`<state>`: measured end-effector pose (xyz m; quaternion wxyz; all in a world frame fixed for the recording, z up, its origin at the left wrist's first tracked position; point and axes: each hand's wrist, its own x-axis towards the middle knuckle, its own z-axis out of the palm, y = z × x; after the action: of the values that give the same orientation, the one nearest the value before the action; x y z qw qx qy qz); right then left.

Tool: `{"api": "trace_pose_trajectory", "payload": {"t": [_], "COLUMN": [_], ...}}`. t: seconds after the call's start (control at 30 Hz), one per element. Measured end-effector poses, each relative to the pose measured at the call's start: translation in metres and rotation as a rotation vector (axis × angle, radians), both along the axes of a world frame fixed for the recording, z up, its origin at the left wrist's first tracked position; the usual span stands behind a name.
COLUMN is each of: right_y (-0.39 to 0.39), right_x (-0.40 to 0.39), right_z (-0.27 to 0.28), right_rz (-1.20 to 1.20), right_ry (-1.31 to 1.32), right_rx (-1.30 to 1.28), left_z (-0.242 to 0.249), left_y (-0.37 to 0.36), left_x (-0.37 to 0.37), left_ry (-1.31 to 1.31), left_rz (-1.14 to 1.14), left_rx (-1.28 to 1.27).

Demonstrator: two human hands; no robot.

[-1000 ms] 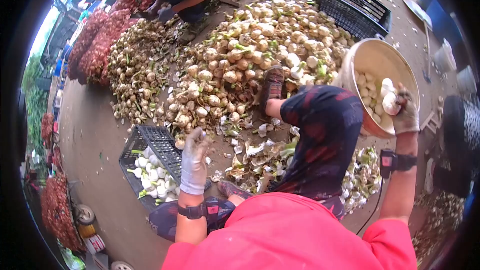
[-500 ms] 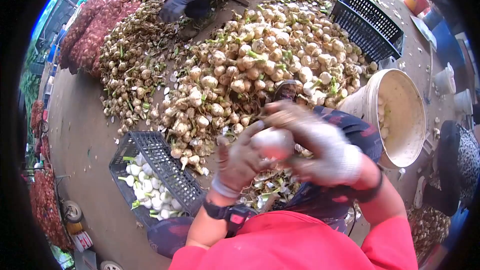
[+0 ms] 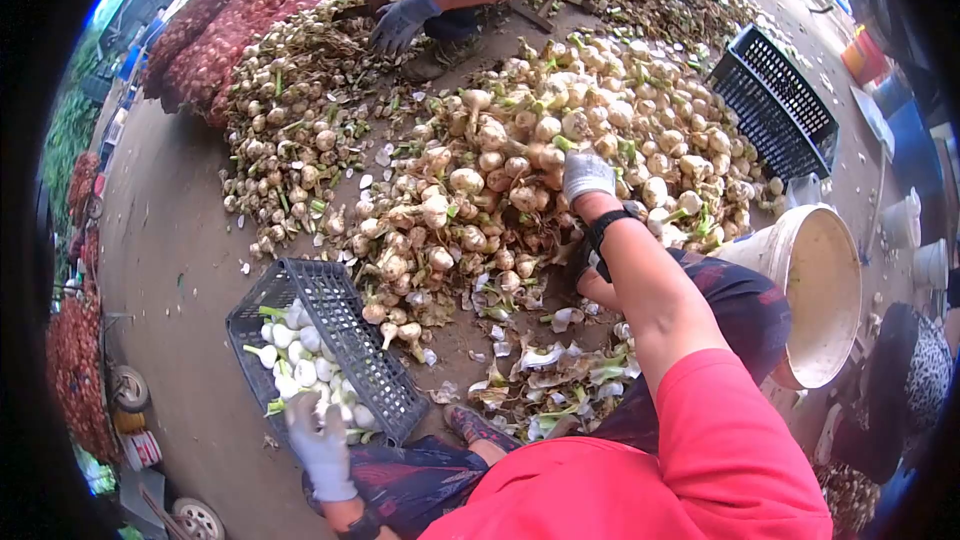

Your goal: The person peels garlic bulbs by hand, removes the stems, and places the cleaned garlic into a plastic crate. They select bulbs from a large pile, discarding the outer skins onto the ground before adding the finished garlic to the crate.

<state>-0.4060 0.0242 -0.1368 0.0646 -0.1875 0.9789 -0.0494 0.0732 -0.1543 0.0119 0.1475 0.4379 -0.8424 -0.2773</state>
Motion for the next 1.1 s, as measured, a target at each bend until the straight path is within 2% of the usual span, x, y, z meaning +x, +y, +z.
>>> {"api": "trace_pose_trajectory", "payload": {"t": [0.03, 0.1, 0.13, 0.17, 0.23, 0.27, 0.3, 0.37, 0.4, 0.43, 0.47, 0.5, 0.53, 0.57, 0.6, 0.63, 0.7, 0.73, 0.77, 0.87, 0.93, 1.0, 1.03, 1.1], "right_y": [0.004, 0.013, 0.018, 0.024, 0.047, 0.055, 0.071, 0.092, 0.094, 0.096, 0.102, 0.109, 0.112, 0.114, 0.118, 0.12, 0.119, 0.126, 0.127, 0.131, 0.132, 0.13, 0.13, 0.13], "right_x": [0.009, 0.041, 0.063, 0.086, 0.148, 0.178, 0.199, 0.235, 0.251, 0.266, 0.274, 0.281, 0.288, 0.294, 0.295, 0.295, 0.294, 0.292, 0.291, 0.296, 0.298, 0.297, 0.296, 0.299], "right_z": [0.012, 0.045, 0.069, 0.078, 0.117, 0.144, 0.139, 0.14, 0.142, 0.144, 0.141, 0.141, 0.14, 0.144, 0.151, 0.15, 0.155, 0.162, 0.164, 0.175, 0.181, 0.179, 0.177, 0.168], "right_rz": [-0.005, -0.055, 0.009, 0.028, 0.062, -0.05, 0.027, 0.024, -0.161, -0.353, -0.125, -0.126, -0.228, -0.33, -0.217, -0.204, 0.005, 0.062, 0.18, 0.092, 0.001, 0.03, 0.076, 0.019], "right_ry": [-0.031, -0.029, -0.125, -0.421, -0.798, -1.025, -1.209, -1.401, -1.432, -1.453, -1.499, -1.509, -1.472, -1.438, -1.295, -1.303, -1.265, -1.199, -1.123, -1.206, -1.343, -1.339, -1.329, -1.331], "right_rx": [0.022, -0.216, -0.303, -0.633, -0.953, -0.984, -1.176, -1.535, -1.639, -1.735, -1.696, -1.599, -1.526, -1.445, -1.34, -1.34, -1.386, -1.261, -1.259, -1.197, -1.143, -1.043, -0.947, -0.918], "left_z": [-0.006, -0.018, -0.022, -0.023, -0.012, -0.009, -0.007, -0.017, -0.009, -0.021, -0.019, -0.016, -0.013, -0.004, 0.002, 0.002, 0.002, 0.003, 0.008, 0.013, 0.017, 0.011, 0.008, 0.003], "left_y": [0.015, 0.037, 0.052, 0.067, 0.093, 0.1, 0.108, 0.127, 0.138, 0.145, 0.153, 0.158, 0.161, 0.165, 0.167, 0.169, 0.172, 0.173, 0.171, 0.168, 0.168, 0.169, 0.17, 0.169], "left_x": [-0.016, -0.051, -0.072, -0.092, -0.117, -0.126, -0.126, -0.112, -0.109, -0.101, -0.095, -0.092, -0.089, -0.086, -0.083, -0.08, -0.075, -0.072, -0.069, -0.061, -0.055, -0.05, -0.05, -0.049], "left_ry": [0.175, 0.269, 0.367, 0.456, 0.493, 0.453, 0.408, 0.624, 0.712, 0.743, 0.72, 0.7, 0.696, 0.643, 0.586, 0.584, 0.599, 0.574, 0.567, 0.442, 0.395, 0.35, 0.344, 0.401], "left_rz": [0.032, -0.114, -0.139, -0.164, -0.324, -0.46, -0.6, -0.518, -0.484, -0.408, -0.437, -0.465, -0.472, -0.554, -0.623, -0.616, -0.626, -0.627, -0.622, -0.761, -0.784, -0.799, -0.803, -0.755], "left_rx": [0.203, 0.25, 0.305, 0.363, 0.567, 0.417, 0.269, 0.886, 0.864, 0.888, 0.781, 0.672, 0.669, 0.427, 0.183, 0.172, 0.11, 0.086, 0.08, -0.233, -0.246, -0.312, -0.296, -0.209]}}
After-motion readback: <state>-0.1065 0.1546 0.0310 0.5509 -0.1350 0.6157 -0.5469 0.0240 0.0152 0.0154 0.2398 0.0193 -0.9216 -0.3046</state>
